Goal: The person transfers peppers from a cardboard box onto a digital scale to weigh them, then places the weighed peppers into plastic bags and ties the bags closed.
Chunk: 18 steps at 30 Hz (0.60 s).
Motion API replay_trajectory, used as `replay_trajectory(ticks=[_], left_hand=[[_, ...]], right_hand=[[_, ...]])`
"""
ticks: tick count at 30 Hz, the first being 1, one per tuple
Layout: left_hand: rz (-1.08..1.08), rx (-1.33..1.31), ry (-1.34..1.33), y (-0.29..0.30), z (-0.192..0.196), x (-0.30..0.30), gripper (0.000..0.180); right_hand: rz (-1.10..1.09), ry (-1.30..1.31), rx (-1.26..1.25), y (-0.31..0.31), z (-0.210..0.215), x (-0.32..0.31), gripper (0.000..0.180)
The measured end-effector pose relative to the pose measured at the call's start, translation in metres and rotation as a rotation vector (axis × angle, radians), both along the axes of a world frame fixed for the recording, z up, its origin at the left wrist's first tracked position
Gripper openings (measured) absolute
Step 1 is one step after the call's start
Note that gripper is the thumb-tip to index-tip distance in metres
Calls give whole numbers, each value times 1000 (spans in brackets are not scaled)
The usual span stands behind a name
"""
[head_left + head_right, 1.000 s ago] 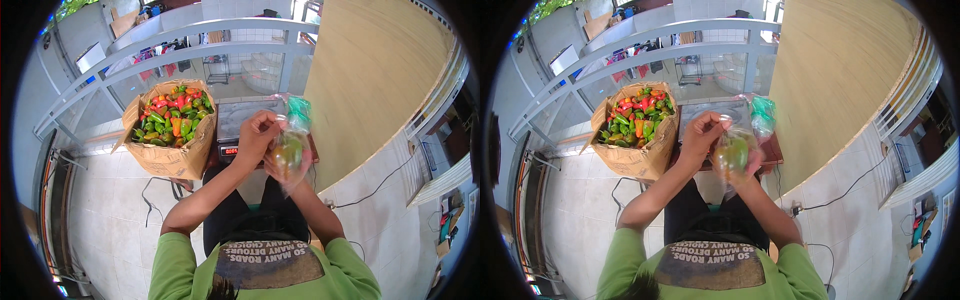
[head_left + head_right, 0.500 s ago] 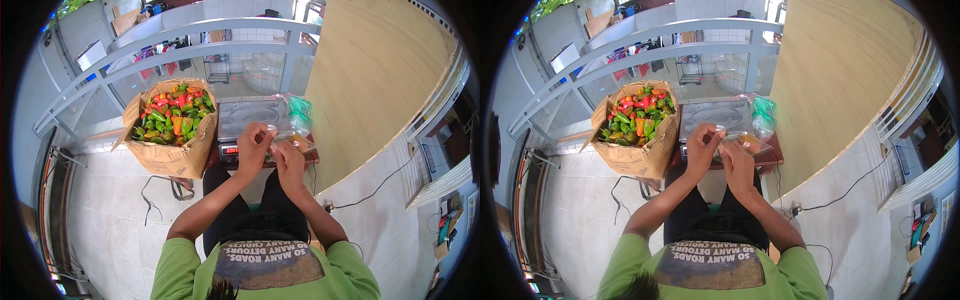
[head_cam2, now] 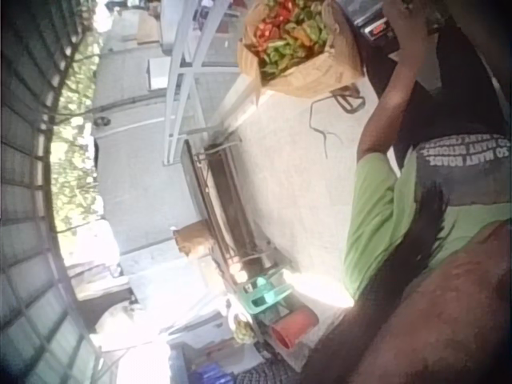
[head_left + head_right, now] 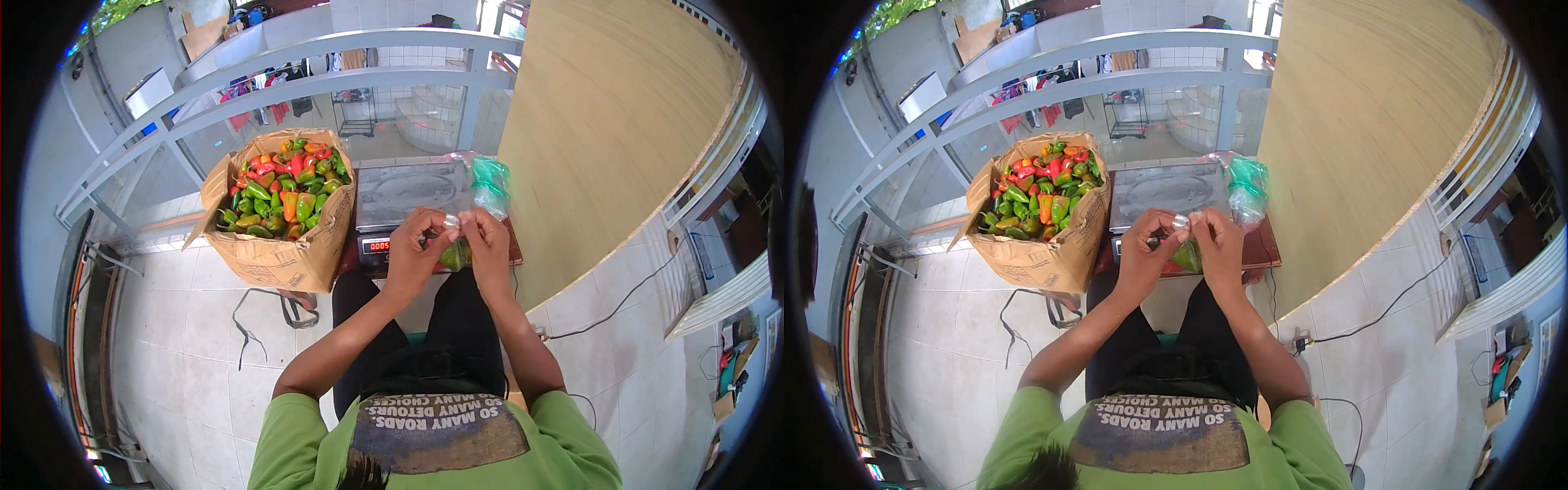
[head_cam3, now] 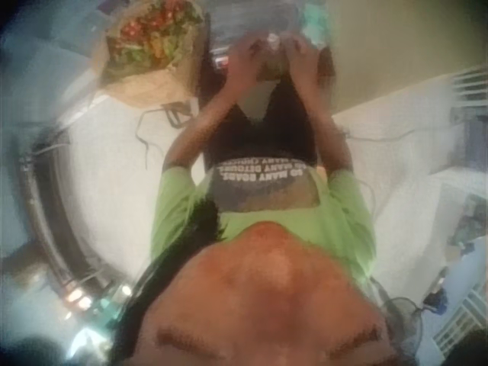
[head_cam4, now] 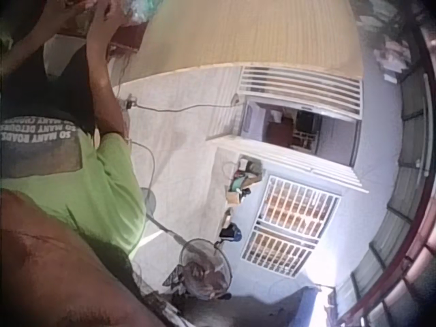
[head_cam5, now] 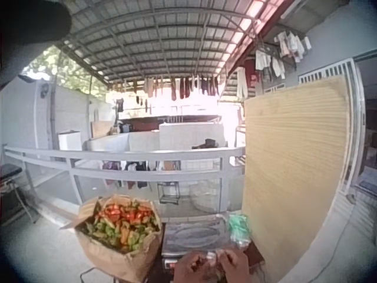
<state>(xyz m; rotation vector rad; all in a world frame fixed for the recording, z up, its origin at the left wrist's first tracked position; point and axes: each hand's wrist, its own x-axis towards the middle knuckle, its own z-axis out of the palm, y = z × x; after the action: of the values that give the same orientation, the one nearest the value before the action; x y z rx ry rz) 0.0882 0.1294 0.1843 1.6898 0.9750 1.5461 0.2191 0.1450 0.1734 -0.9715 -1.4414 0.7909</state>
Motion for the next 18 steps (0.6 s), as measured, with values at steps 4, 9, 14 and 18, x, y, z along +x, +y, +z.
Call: replay_trajectory(ticks=[4, 9, 14, 18], left_hand=[[40, 23, -51, -2, -2, 5, 10], [153, 53, -44, -3, -5, 10, 10], [54, -13, -142, -16, 2, 11, 20], [13, 7, -101, -23, 1, 14, 25]], right_hand=[[-74, 4, 58, 1, -3, -2, 19], [-81, 64, 82, -7, 6, -7, 12], [-141, -14, 93, -10, 8, -7, 16], [-186, -93, 78, -13, 16, -8, 19]])
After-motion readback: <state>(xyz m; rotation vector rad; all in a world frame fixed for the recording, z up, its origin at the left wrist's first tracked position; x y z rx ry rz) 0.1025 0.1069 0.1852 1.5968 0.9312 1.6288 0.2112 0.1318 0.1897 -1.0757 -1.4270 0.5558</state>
